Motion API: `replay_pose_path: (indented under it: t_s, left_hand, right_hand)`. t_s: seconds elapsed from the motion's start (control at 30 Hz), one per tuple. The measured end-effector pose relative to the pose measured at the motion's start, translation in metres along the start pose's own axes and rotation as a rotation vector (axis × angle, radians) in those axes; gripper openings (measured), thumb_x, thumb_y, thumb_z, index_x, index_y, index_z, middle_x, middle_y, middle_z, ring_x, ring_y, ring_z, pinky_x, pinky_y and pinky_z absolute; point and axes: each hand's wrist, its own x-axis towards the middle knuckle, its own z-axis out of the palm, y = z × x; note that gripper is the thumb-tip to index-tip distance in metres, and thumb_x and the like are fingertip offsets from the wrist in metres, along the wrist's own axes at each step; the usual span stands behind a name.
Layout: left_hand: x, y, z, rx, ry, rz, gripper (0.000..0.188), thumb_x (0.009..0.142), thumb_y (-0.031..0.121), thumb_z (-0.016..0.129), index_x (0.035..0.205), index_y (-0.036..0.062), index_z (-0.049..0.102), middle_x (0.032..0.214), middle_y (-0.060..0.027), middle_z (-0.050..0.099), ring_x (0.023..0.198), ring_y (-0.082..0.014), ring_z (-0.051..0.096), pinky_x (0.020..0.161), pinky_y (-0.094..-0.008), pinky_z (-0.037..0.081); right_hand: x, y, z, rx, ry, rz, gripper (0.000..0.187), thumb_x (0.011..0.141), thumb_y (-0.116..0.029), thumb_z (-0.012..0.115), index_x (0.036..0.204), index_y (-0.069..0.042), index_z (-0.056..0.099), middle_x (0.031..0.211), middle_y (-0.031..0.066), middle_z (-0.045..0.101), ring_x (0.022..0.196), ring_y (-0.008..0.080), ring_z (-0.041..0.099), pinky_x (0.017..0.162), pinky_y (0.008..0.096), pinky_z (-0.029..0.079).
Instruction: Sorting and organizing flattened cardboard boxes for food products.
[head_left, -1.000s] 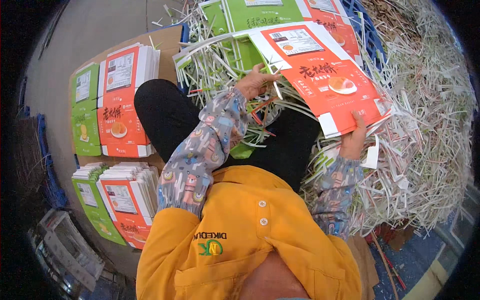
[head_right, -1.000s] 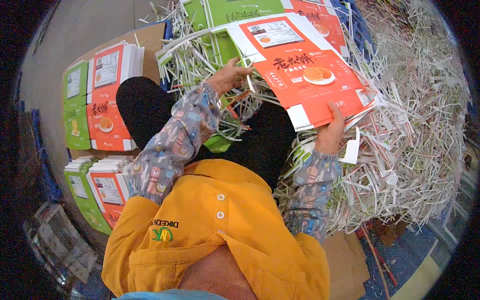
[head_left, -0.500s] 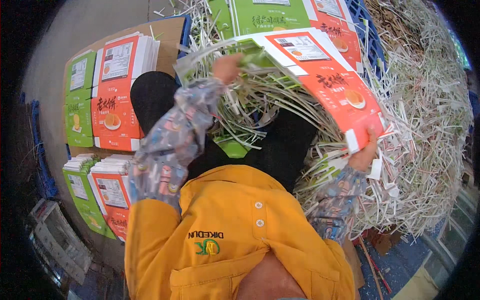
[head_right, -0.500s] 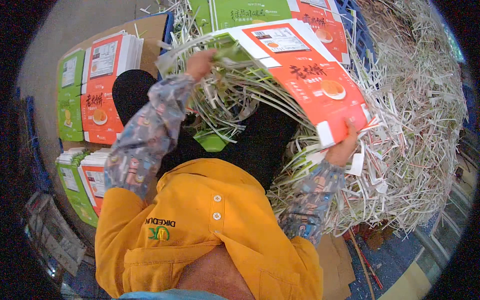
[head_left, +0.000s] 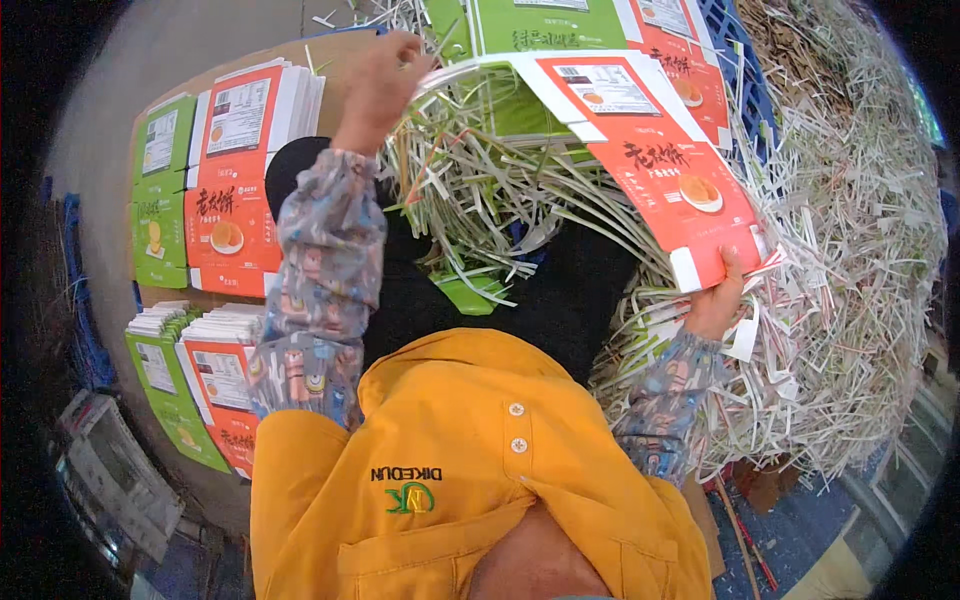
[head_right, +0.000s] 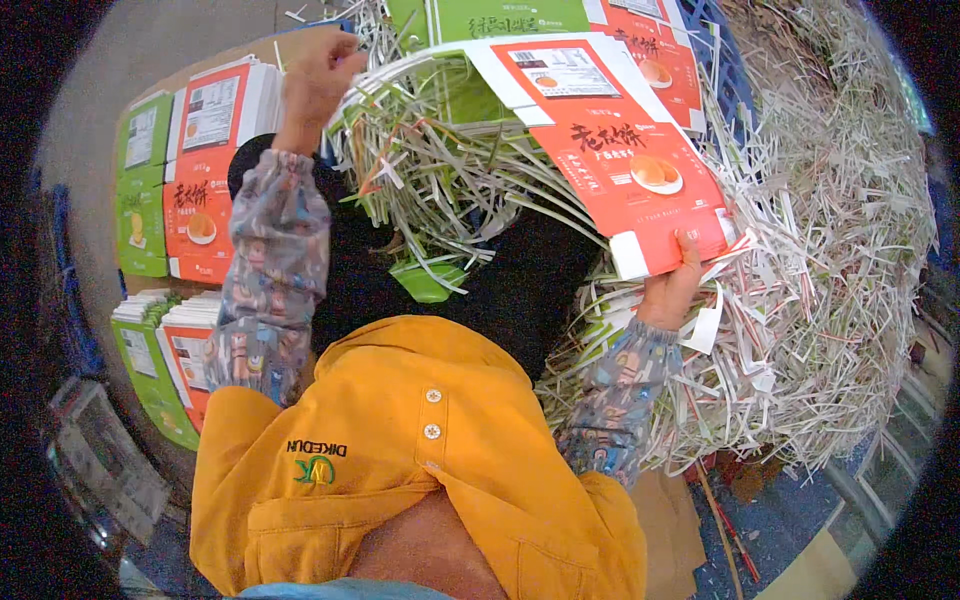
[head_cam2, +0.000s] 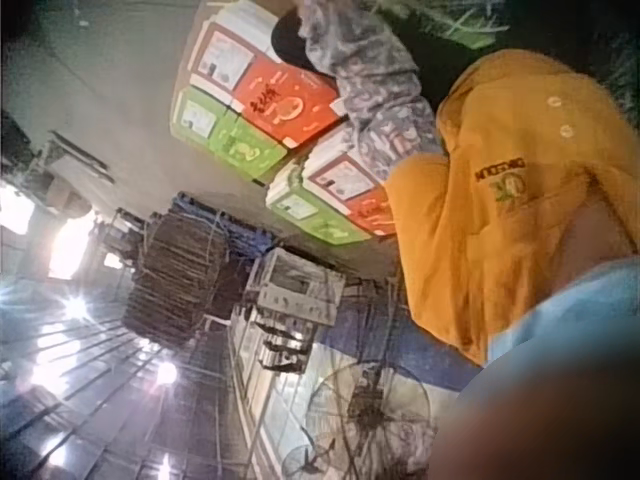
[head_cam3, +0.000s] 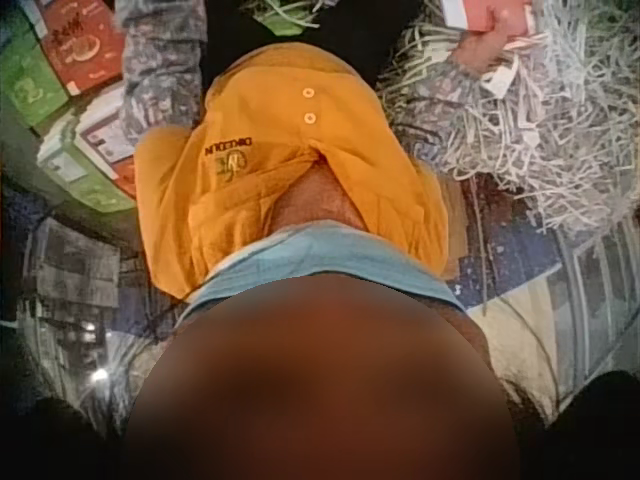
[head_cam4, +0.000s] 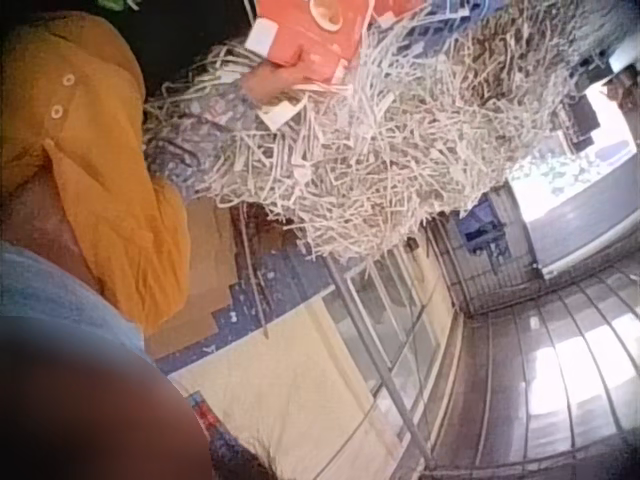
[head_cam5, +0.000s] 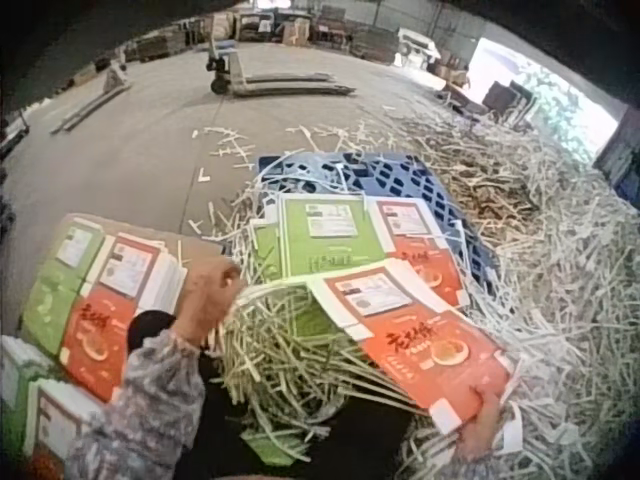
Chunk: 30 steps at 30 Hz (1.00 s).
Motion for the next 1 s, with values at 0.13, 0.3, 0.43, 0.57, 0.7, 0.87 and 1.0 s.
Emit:
replay_pose_path:
  t_s: [0.13, 0.3, 0.43, 0.57, 0.7, 0.87, 1.0]
  left_hand:
    - [-0.027, 0.046, 0.064, -0.373, -0.653, -0.236, 0.036, 0.075, 0.037, 0.059, 0.080, 0.0010, 0.058, 0.063, -0.0075, 0.055, 0.055, -0.0147, 0.051, 0.050, -0.0277, 0.041]
    - [-0.052, 0.055, 0.135, -1.089, -0.842, -0.677, 0.031, 0.081, 0.034, 0.053, 0.078, 0.0032, 0.058, 0.063, -0.0030, 0.055, 0.049, -0.0080, 0.046, 0.045, -0.0188, 0.037]
    - [-0.056, 0.048, 0.139, -0.874, -0.886, -0.451, 0.020, 0.079, 0.024, 0.055, 0.080, 0.0039, 0.057, 0.059, -0.0031, 0.053, 0.048, -0.0111, 0.049, 0.043, -0.0225, 0.038]
    - [-0.078, -0.103, 0.122, 0.278, -0.576, 0.100, 0.021, 0.075, 0.021, 0.053, 0.085, 0.0036, 0.057, 0.070, -0.0143, 0.058, 0.062, -0.0290, 0.058, 0.055, -0.0390, 0.045]
    - [-0.059, -0.054, 0.072, 0.650, -0.666, -0.178, 0.024, 0.075, 0.023, 0.053, 0.087, 0.0027, 0.058, 0.086, -0.0174, 0.059, 0.077, -0.0314, 0.058, 0.065, -0.0413, 0.046]
    - [-0.027, 0.044, 0.065, 0.079, -0.695, -0.165, 0.041, 0.068, 0.029, 0.061, 0.101, 0.0060, 0.055, 0.093, -0.0156, 0.058, 0.093, -0.0292, 0.054, 0.079, -0.0401, 0.043]
    - [-0.040, 0.037, 0.121, 0.329, -0.066, 0.090, 0.065, 0.065, 0.029, 0.065, 0.120, 0.0057, 0.038, 0.115, -0.0169, 0.045, 0.108, -0.0299, 0.042, 0.085, -0.0441, 0.036]
  right_hand:
    - [-0.013, 0.003, 0.015, -0.015, 0.023, 0.002, 0.030, 0.072, -0.006, 0.056, 0.099, 0.002, 0.047, 0.092, 0.0108, 0.056, 0.082, 0.0214, 0.057, 0.072, 0.0332, 0.049]
    - [-0.020, 0.003, 0.023, -0.008, -0.010, -0.003, 0.029, 0.072, -0.006, 0.056, 0.099, 0.002, 0.047, 0.091, 0.0104, 0.056, 0.083, 0.0214, 0.057, 0.073, 0.0333, 0.049]
    - [-0.007, 0.006, 0.010, -0.033, 0.034, -0.042, 0.030, 0.072, -0.008, 0.057, 0.099, 0.002, 0.047, 0.092, 0.0106, 0.056, 0.084, 0.0216, 0.057, 0.073, 0.0334, 0.049]
    - [-0.003, -0.006, 0.012, -0.058, 0.054, -0.062, 0.033, 0.073, -0.012, 0.057, 0.101, 0.003, 0.047, 0.095, 0.0114, 0.056, 0.085, 0.0231, 0.057, 0.073, 0.0351, 0.049]
    - [0.005, -0.020, -0.004, -0.028, -0.026, -0.037, 0.038, 0.073, -0.012, 0.057, 0.105, 0.004, 0.044, 0.099, 0.0127, 0.055, 0.086, 0.0250, 0.057, 0.075, 0.0367, 0.048]
    - [0.007, -0.012, -0.010, -0.076, -0.007, -0.049, 0.039, 0.071, -0.006, 0.055, 0.107, 0.003, 0.042, 0.101, 0.0137, 0.052, 0.090, 0.0244, 0.055, 0.077, 0.0351, 0.047]
    - [-0.032, -0.020, 0.019, -0.067, -0.001, -0.061, 0.035, 0.075, -0.013, 0.054, 0.106, 0.000, 0.044, 0.099, 0.0118, 0.054, 0.088, 0.0237, 0.055, 0.077, 0.0358, 0.047]
